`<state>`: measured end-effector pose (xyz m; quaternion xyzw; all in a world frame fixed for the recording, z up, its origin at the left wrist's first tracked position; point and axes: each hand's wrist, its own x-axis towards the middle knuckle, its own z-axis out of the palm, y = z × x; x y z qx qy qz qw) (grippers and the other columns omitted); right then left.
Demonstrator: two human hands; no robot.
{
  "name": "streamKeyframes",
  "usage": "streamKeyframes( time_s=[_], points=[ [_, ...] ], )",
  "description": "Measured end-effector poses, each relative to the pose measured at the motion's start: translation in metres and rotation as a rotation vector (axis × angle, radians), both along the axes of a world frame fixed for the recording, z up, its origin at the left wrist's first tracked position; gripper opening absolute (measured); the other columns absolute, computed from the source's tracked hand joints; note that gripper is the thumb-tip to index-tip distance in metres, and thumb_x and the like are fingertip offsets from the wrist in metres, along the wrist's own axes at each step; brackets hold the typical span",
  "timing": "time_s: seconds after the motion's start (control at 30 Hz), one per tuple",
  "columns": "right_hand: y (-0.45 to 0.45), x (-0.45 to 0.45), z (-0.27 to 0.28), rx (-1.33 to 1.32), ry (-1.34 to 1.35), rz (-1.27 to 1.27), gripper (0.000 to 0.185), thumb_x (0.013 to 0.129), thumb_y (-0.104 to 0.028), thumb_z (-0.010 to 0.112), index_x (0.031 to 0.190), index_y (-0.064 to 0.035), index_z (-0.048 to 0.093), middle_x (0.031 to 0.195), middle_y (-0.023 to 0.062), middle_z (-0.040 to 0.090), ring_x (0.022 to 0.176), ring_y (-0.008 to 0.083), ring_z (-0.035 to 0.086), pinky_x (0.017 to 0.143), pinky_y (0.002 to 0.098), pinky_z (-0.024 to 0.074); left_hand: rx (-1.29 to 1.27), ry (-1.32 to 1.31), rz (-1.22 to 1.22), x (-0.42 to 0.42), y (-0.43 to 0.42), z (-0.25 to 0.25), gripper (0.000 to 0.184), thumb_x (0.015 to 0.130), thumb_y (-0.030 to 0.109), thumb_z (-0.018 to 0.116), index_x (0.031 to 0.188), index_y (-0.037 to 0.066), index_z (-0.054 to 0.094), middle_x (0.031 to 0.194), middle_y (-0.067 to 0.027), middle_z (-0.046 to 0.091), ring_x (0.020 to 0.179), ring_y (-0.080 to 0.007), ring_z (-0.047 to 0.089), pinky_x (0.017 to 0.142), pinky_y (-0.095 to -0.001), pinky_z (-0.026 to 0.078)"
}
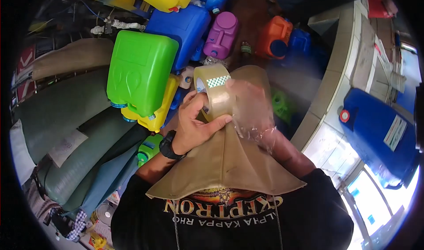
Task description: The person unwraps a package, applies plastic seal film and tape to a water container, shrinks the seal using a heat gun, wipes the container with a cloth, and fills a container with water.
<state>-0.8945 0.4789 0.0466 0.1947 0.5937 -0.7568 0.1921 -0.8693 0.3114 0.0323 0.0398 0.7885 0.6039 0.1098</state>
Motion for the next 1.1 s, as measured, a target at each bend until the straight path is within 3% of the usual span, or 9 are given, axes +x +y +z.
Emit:
streamKeyframes(
  time_s=[0.27, 0.43, 0.47, 0.57, 0.73, 0.77, 0.87, 1.0, 1.1],
  points=[
    [0.073, -0.136, -0.026, -0.184, -0.183, 0.150, 0.026, 0.094, -0.023, 0.060, 0.091, 0.0008, 0.068, 0.074, -0.0029, 0.059, 0.061, 0.0044, 0.049, 0.051, 0.0233, 0.0369, 0.183, -0.024, 0.199, -0.086, 0.061, -0.006, 0.026, 0.078, 0.008, 0.081, 0.094, 0.003, 0.062, 0.093, -0.0037, 0.068, 0.085, -0.0101, 0.062, 0.077, -0.0264, 0.049],
    [0.145, -0.285, -0.064, -0.136, -0.079, 0.060, 0.039, 0.097, -0.028, 0.052, 0.126, -0.0013, 0.054, 0.080, 0.0015, 0.051, 0.068, 0.0135, 0.058, 0.058, 0.0293, 0.0496, 0.261, -0.058, 0.341, -0.139, 0.096, 0.006, 0.028, 0.080, 0.003, 0.079, 0.097, 0.004, 0.057, 0.096, -0.0051, 0.068, 0.085, -0.0095, 0.062, 0.077, -0.0256, 0.049],
    [0.160, -0.320, -0.135, -0.211, 0.179, 0.026, 0.034, 0.096, -0.024, 0.054, 0.124, -0.0039, 0.055, 0.087, 0.0037, 0.054, 0.079, 0.0161, 0.061, 0.066, 0.0318, 0.0523, 0.285, -0.102, 0.403, -0.147, 0.104, 0.011, 0.028, 0.081, 0.003, 0.079, 0.097, 0.003, 0.057, 0.095, -0.0047, 0.067, 0.085, -0.0092, 0.062, 0.077, -0.0256, 0.049],
    [0.163, -0.412, -0.169, 0.710, 0.768, 0.354, 0.031, 0.091, -0.012, 0.054, 0.121, -0.0109, 0.057, 0.111, 0.0172, 0.054, 0.100, 0.0364, 0.060, 0.090, 0.0412, 0.0479, 0.330, -0.117, 0.508, -0.165, 0.119, 0.012, 0.027, 0.081, 0.002, 0.078, 0.097, 0.003, 0.057, 0.095, -0.0039, 0.067, 0.085, -0.0088, 0.061, 0.078, -0.0253, 0.049],
    [0.157, -0.610, -0.122, 1.210, 1.030, 0.587, 0.043, 0.074, -0.009, 0.067, 0.116, -0.0125, 0.059, 0.116, 0.0186, 0.055, 0.106, 0.0401, 0.056, 0.093, 0.0464, 0.0474, 0.344, -0.157, 0.694, -0.173, 0.131, 0.015, 0.026, 0.081, 0.002, 0.077, 0.095, 0.003, 0.056, 0.094, -0.0034, 0.066, 0.084, -0.0079, 0.059, 0.078, -0.0243, 0.047],
    [0.172, -0.670, -0.124, 1.235, 1.385, 0.398, 0.052, 0.074, -0.018, 0.072, 0.123, -0.0111, 0.058, 0.121, 0.0177, 0.055, 0.110, 0.0383, 0.055, 0.096, 0.0458, 0.0466, 0.348, -0.147, 0.723, -0.174, 0.135, 0.014, 0.026, 0.081, 0.002, 0.077, 0.095, 0.003, 0.056, 0.094, -0.0034, 0.066, 0.084, -0.0079, 0.059, 0.078, -0.0243, 0.047],
    [0.179, -0.790, -0.102, 2.154, 1.073, 0.809, 0.076, 0.087, -0.057, 0.061, 0.150, -0.0212, 0.036, 0.158, 0.0150, 0.029, 0.143, 0.0379, 0.028, 0.110, 0.0593, 0.0300, 0.391, -0.205, 0.804, -0.175, 0.141, 0.018, 0.025, 0.081, 0.001, 0.078, 0.094, 0.004, 0.056, 0.094, -0.0038, 0.067, 0.084, -0.0084, 0.059, 0.078, -0.0249, 0.047],
    [0.154, -0.773, -0.053, 1.794, 1.468, 0.163, 0.063, 0.083, -0.043, 0.071, 0.135, -0.0132, 0.052, 0.141, 0.0165, 0.047, 0.129, 0.0329, 0.046, 0.103, 0.0472, 0.0399, 0.372, -0.187, 0.879, -0.175, 0.139, 0.019, 0.025, 0.080, 0.000, 0.077, 0.094, 0.003, 0.056, 0.095, -0.0040, 0.066, 0.085, -0.0089, 0.060, 0.078, -0.0250, 0.047],
    [0.118, -0.652, -0.027, 1.074, 1.351, 0.323, 0.047, 0.081, -0.030, 0.076, 0.121, -0.0068, 0.066, 0.124, 0.0166, 0.063, 0.112, 0.0273, 0.062, 0.094, 0.0370, 0.0489, 0.327, -0.201, 0.925, -0.177, 0.124, 0.018, 0.025, 0.080, -0.001, 0.074, 0.098, 0.001, 0.057, 0.093, -0.0031, 0.065, 0.085, -0.0094, 0.059, 0.076, -0.0253, 0.048]
  ],
)
